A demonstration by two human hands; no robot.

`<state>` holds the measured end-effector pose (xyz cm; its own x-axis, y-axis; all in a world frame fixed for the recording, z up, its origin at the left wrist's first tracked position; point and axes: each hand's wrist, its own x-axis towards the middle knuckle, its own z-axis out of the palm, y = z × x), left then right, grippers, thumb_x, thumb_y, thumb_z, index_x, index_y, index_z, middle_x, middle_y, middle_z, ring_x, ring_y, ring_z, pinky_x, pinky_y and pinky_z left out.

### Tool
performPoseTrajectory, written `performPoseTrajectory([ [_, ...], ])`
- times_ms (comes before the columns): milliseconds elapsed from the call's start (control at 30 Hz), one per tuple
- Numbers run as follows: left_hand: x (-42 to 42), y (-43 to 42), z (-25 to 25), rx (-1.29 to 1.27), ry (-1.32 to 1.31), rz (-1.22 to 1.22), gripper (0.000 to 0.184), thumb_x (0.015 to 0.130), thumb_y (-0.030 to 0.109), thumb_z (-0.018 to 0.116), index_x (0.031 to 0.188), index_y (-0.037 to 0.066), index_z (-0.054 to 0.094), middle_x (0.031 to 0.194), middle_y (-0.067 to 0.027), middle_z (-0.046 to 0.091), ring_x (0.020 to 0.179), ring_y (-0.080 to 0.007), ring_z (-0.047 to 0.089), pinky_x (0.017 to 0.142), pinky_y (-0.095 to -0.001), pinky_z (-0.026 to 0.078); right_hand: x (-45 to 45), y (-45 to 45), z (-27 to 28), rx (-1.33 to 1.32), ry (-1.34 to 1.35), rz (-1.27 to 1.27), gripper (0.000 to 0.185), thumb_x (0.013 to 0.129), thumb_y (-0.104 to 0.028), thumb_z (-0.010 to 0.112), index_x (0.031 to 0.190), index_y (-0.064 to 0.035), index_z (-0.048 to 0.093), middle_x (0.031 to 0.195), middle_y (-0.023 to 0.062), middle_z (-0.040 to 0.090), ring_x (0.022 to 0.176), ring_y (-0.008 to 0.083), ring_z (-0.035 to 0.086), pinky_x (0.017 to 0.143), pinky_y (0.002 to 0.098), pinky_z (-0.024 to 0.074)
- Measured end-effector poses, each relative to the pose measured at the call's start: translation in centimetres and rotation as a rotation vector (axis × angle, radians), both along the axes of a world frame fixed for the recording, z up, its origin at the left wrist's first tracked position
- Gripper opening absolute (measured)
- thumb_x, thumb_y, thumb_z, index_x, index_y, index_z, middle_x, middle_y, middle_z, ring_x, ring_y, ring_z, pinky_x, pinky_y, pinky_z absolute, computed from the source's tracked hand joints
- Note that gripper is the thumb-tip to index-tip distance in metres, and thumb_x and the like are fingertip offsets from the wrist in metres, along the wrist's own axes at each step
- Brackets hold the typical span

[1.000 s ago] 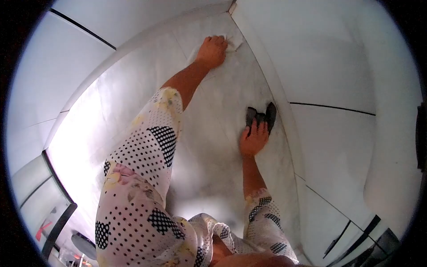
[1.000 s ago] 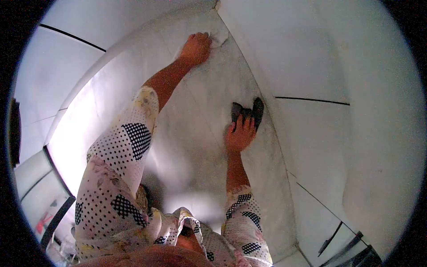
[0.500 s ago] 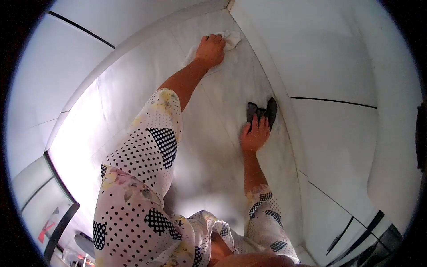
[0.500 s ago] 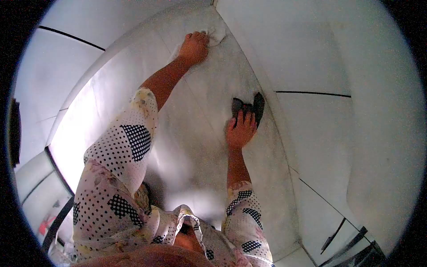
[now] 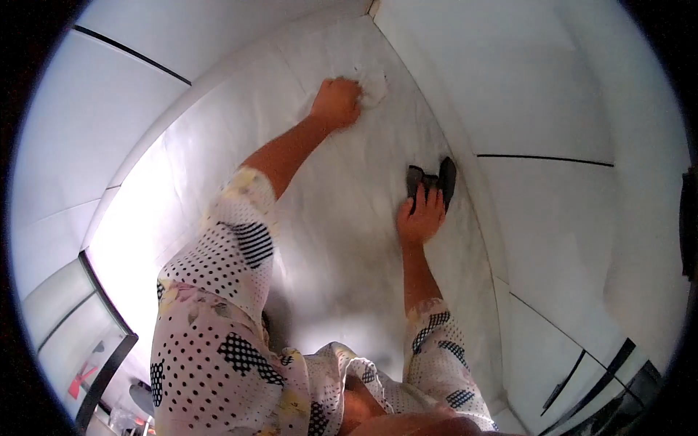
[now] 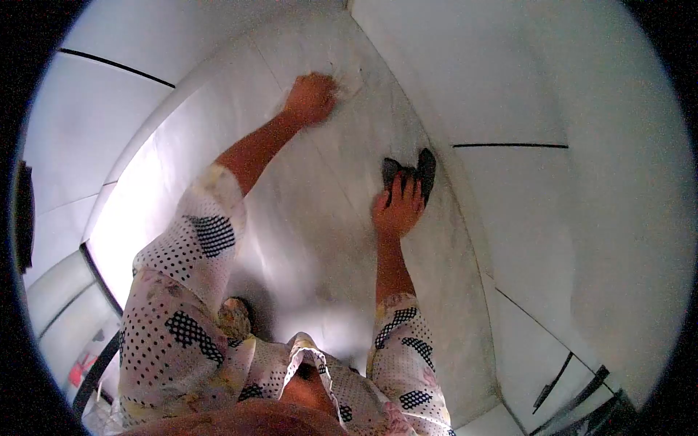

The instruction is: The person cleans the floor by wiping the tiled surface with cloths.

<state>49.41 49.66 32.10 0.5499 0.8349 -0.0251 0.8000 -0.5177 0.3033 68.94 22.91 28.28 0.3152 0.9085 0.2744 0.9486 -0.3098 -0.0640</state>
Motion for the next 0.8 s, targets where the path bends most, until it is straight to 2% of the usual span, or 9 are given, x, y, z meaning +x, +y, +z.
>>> performPoseTrajectory([
  [33, -1.6, -1.5, -1.1, -0.007, -0.086, -0.024, 0.030, 0.083, 0.019, 0.059, 0.110, 0.007, 0.062, 0.118, -0.0092, 0.058, 0.110, -0.0279, 0.052, 0.095, -0.0431, 0.037, 0.0, -0.1, 0.0, -0.014, -0.008, -0.007, 0.042, 0.093, -0.034, 0.046, 0.124, -0.0106, 0.062, 0.135, 0.0152, 0.053, 0.131, 0.0349, 0.043, 0.107, 0.0522, 0.0304],
  [100, -4.1, -4.9, -4.1, 0.203, -0.269, -0.023, 0.036, 0.082, 0.021, 0.060, 0.115, 0.007, 0.060, 0.119, -0.0116, 0.056, 0.112, -0.0299, 0.051, 0.097, -0.0441, 0.036, 0.1, -0.2, -0.4, -0.010, -0.010, -0.008, 0.043, 0.092, -0.034, 0.046, 0.125, -0.0115, 0.062, 0.135, 0.0150, 0.052, 0.131, 0.0348, 0.043, 0.108, 0.0520, 0.0301],
  [200, -4.9, -8.7, -2.9, 0.081, -0.408, -0.197, 0.044, 0.086, 0.025, 0.060, 0.126, 0.007, 0.057, 0.129, -0.0187, 0.053, 0.125, -0.0336, 0.047, 0.109, -0.0488, 0.031, 0.3, -0.3, -0.8, -0.006, -0.012, -0.014, 0.044, 0.092, -0.035, 0.046, 0.126, -0.0129, 0.061, 0.136, 0.0148, 0.052, 0.131, 0.0347, 0.043, 0.108, 0.0520, 0.0299],
  [300, -1.3, -8.7, -3.6, 0.254, -0.368, -0.605, 0.044, 0.092, 0.028, 0.055, 0.132, 0.009, 0.054, 0.135, -0.0170, 0.051, 0.131, -0.0312, 0.043, 0.114, -0.0465, 0.026, -0.1, 0.0, 0.2, -0.061, 0.006, -0.017, 0.046, 0.092, -0.036, 0.045, 0.129, -0.0136, 0.058, 0.137, 0.0148, 0.051, 0.131, 0.0344, 0.043, 0.108, 0.0523, 0.0298],
  [400, 3.7, -4.5, -4.5, 0.287, -0.321, -0.727, 0.041, 0.096, 0.028, 0.050, 0.131, 0.009, 0.055, 0.138, -0.0157, 0.049, 0.132, -0.0301, 0.041, 0.114, -0.0465, 0.026, 0.0, -0.1, 0.4, -0.052, -0.025, 0.008, 0.046, 0.093, -0.035, 0.044, 0.132, -0.0132, 0.056, 0.138, 0.0151, 0.050, 0.131, 0.0350, 0.042, 0.108, 0.0528, 0.0297],
  [533, 7.7, 3.9, -5.9, 0.252, -0.253, -0.478, 0.038, 0.097, 0.025, 0.048, 0.129, 0.007, 0.056, 0.139, -0.0146, 0.049, 0.132, -0.0300, 0.041, 0.114, -0.0460, 0.027, 0.1, -0.5, -0.3, -0.084, -0.032, 0.005, 0.046, 0.093, -0.034, 0.044, 0.132, -0.0124, 0.056, 0.139, 0.0158, 0.049, 0.132, 0.0369, 0.041, 0.108, 0.0536, 0.0288],
  [633, 6.8, 9.0, -3.8, 0.196, -0.224, -0.272, 0.037, 0.097, 0.024, 0.046, 0.127, 0.005, 0.057, 0.139, -0.0146, 0.049, 0.132, -0.0299, 0.041, 0.113, -0.0459, 0.028, -0.5, -0.5, 0.3, -0.120, -0.035, -0.008, 0.045, 0.094, -0.033, 0.044, 0.131, -0.0111, 0.056, 0.138, 0.0176, 0.049, 0.132, 0.0381, 0.040, 0.108, 0.0537, 0.0283],
  [700, 5.8, 10.9, -2.2, 0.160, -0.145, -0.182, 0.037, 0.097, 0.024, 0.045, 0.125, 0.004, 0.057, 0.138, -0.0146, 0.050, 0.133, -0.0298, 0.041, 0.113, -0.0457, 0.029, -0.6, -0.6, 0.6, -0.068, -0.057, 0.046, 0.043, 0.095, -0.031, 0.043, 0.127, -0.0046, 0.057, 0.133, 0.0215, 0.050, 0.128, 0.0411, 0.042, 0.105, 0.0545, 0.0295],
  [800, 5.4, 14.3, -3.9, 0.299, -0.029, 0.012, 0.041, 0.098, 0.029, 0.044, 0.128, 0.004, 0.055, 0.140, -0.0143, 0.048, 0.133, -0.0299, 0.041, 0.113, -0.0451, 0.029, -0.7, -0.9, 0.6, -0.052, -0.052, 0.064, 0.042, 0.097, -0.029, 0.041, 0.124, -0.0014, 0.056, 0.131, 0.0231, 0.050, 0.126, 0.0424, 0.042, 0.104, 0.0547, 0.0299],
])
